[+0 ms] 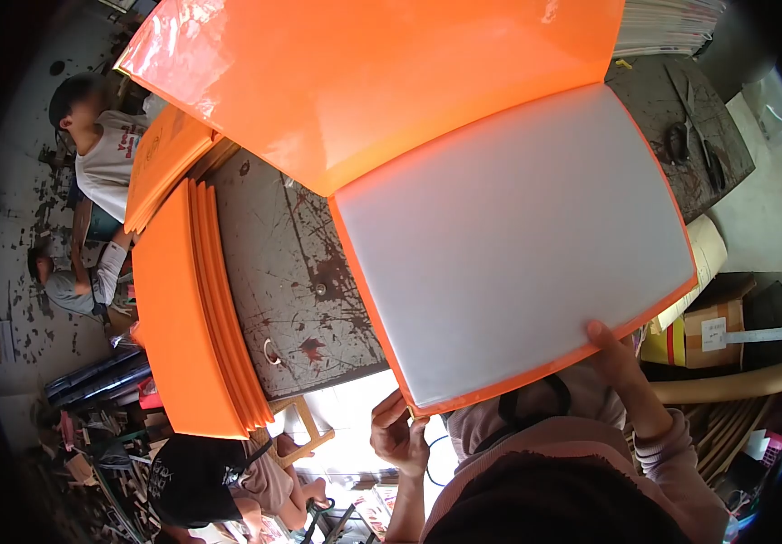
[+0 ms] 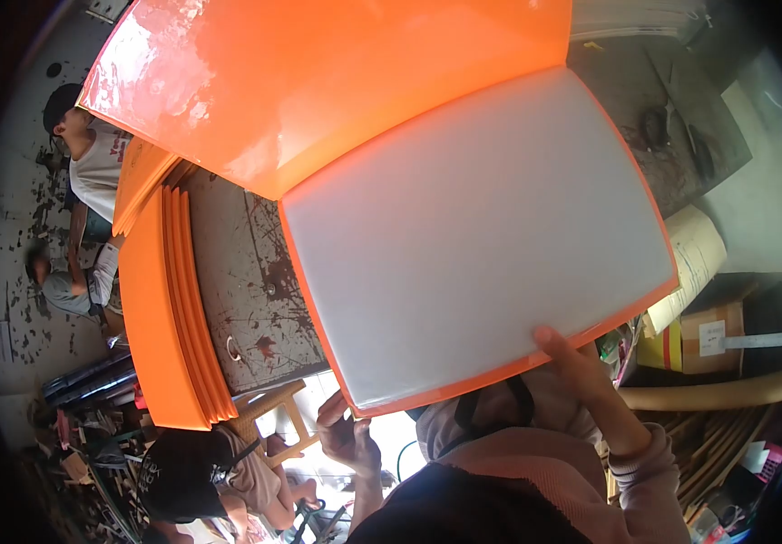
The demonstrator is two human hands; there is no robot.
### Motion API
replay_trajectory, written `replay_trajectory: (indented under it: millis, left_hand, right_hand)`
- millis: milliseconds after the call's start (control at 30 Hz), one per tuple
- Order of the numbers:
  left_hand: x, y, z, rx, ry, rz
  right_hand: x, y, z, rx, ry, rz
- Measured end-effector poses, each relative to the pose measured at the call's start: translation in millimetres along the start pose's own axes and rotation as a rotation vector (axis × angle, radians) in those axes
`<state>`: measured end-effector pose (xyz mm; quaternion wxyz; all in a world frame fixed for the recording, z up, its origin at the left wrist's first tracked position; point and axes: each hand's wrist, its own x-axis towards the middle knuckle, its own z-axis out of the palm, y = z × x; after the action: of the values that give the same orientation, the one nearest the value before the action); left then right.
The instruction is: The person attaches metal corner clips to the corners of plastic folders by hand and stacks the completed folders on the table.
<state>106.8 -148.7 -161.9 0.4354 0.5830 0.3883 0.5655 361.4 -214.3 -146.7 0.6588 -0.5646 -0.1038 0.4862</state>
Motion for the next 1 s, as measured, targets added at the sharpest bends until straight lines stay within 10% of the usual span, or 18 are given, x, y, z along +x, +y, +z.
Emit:
replay_trajectory:
  millis: [600,933,1000]
  left_hand:
    - [-17.3,-4.6,18.0,0.154,0.212,-0.001]
    - [-16.9,-4.1,35.3,0.126,0.255,-0.094]
    - [-8.0,-9.6,31.4,0.051,0.163,0.053]
  right_hand:
    - [27.3,-53.3,6.3,-0.155,-0.739,0.083]
    - [25.0,-55.6,-9.6,-0.251,-0.661,0.092]
    - [35.7,-41.0,-45.2,-0.934,-0.839,-0.539]
